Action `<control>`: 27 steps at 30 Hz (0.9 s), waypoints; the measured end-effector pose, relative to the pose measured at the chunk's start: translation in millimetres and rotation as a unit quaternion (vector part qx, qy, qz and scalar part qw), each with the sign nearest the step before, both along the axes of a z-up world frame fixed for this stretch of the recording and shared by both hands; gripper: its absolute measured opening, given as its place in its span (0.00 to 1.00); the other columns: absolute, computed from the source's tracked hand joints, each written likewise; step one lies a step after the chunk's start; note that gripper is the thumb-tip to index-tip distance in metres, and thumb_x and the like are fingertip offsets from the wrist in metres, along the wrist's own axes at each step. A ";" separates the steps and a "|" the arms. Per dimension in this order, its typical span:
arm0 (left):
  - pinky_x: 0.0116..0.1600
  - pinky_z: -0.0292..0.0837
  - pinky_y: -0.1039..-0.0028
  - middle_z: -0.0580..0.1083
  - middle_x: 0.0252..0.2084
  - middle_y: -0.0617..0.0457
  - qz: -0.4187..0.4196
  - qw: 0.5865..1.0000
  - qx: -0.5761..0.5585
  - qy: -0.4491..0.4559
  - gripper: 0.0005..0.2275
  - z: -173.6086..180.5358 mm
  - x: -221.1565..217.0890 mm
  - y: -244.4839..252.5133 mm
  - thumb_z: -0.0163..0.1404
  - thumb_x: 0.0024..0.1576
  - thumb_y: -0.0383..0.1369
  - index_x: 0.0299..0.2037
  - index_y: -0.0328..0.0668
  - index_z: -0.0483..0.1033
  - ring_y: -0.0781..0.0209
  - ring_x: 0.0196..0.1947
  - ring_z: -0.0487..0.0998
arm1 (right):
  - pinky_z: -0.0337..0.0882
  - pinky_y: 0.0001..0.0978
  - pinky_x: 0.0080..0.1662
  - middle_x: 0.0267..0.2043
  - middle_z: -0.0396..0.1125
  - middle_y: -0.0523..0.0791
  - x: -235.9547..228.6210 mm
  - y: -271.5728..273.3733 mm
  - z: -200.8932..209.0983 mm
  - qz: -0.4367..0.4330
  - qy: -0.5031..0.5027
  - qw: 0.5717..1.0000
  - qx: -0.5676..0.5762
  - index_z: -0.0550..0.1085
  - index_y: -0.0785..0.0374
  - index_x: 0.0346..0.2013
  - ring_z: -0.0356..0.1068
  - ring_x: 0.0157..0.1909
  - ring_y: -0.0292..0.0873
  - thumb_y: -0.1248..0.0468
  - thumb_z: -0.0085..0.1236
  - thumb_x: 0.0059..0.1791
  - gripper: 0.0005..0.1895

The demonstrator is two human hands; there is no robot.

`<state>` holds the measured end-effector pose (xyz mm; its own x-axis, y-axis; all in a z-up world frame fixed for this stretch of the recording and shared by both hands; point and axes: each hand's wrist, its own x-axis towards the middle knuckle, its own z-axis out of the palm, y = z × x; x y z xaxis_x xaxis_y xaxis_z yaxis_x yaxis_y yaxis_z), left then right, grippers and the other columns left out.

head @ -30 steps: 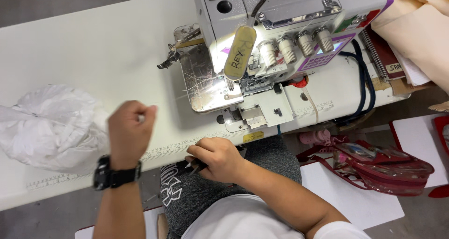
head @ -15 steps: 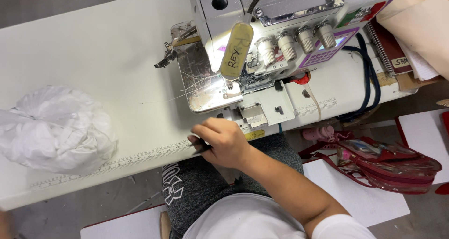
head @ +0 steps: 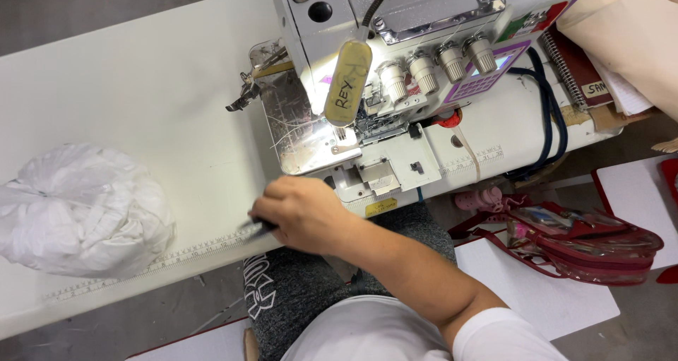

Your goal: The person threads a sewing machine by hand, pulling thread through the needle area and using small scissors to trim excess thread. The person repeatedly adjusts the thread path and trims the ends to prepare the machine for sewing.

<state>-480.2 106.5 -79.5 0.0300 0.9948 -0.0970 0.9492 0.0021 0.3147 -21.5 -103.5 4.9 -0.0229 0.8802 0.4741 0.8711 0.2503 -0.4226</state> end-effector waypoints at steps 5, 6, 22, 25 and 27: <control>0.53 0.67 0.57 0.82 0.46 0.48 0.016 0.994 -0.099 -0.035 0.13 29.2 174.7 -67.2 0.54 0.62 0.45 0.49 0.51 0.85 0.44 0.47 0.78 | 0.74 0.41 0.32 0.33 0.69 0.44 -36.8 -29.8 -43.2 0.115 0.076 0.990 0.025 0.78 0.60 0.38 0.71 0.36 0.46 0.73 0.56 0.43 0.11; 0.50 0.70 0.65 0.84 0.41 0.51 -0.103 0.974 -0.159 -0.121 0.12 37.1 209.0 -81.0 0.52 0.61 0.40 0.43 0.47 0.87 0.54 0.42 0.81 | 0.70 0.42 0.32 0.31 0.66 0.43 -43.4 -37.2 -44.2 0.127 0.056 0.990 0.032 0.74 0.58 0.34 0.68 0.33 0.47 0.70 0.55 0.45 0.05; 0.25 0.44 0.77 0.50 0.12 0.62 -0.204 0.841 -0.273 -0.421 0.14 98.0 349.4 -125.2 0.51 0.63 0.34 0.25 0.37 0.76 0.71 0.15 0.46 | 0.69 0.42 0.58 0.43 0.67 0.54 157.0 -143.9 -85.3 0.148 0.773 0.456 0.415 0.71 0.66 0.45 0.68 0.50 0.53 0.48 0.32 0.59 0.26; 0.37 0.65 0.77 0.51 0.12 0.62 -0.220 0.846 -0.249 -0.417 0.14 97.9 350.3 -126.2 0.51 0.63 0.34 0.24 0.39 0.74 0.70 0.17 0.48 | 0.55 0.31 0.26 0.25 0.61 0.42 239.1 -108.4 61.6 -0.392 0.285 0.757 0.438 0.72 0.63 0.31 0.57 0.25 0.35 0.65 0.61 0.55 0.10; 0.38 0.65 0.77 0.51 0.13 0.63 -0.219 0.850 -0.230 -0.420 0.14 97.4 351.0 -127.0 0.53 0.61 0.33 0.22 0.40 0.73 0.70 0.18 0.48 | 0.53 0.32 0.25 0.23 0.54 0.40 261.5 -111.5 76.2 -0.405 0.336 0.765 0.372 0.67 0.59 0.29 0.50 0.22 0.35 0.56 0.66 0.53 0.18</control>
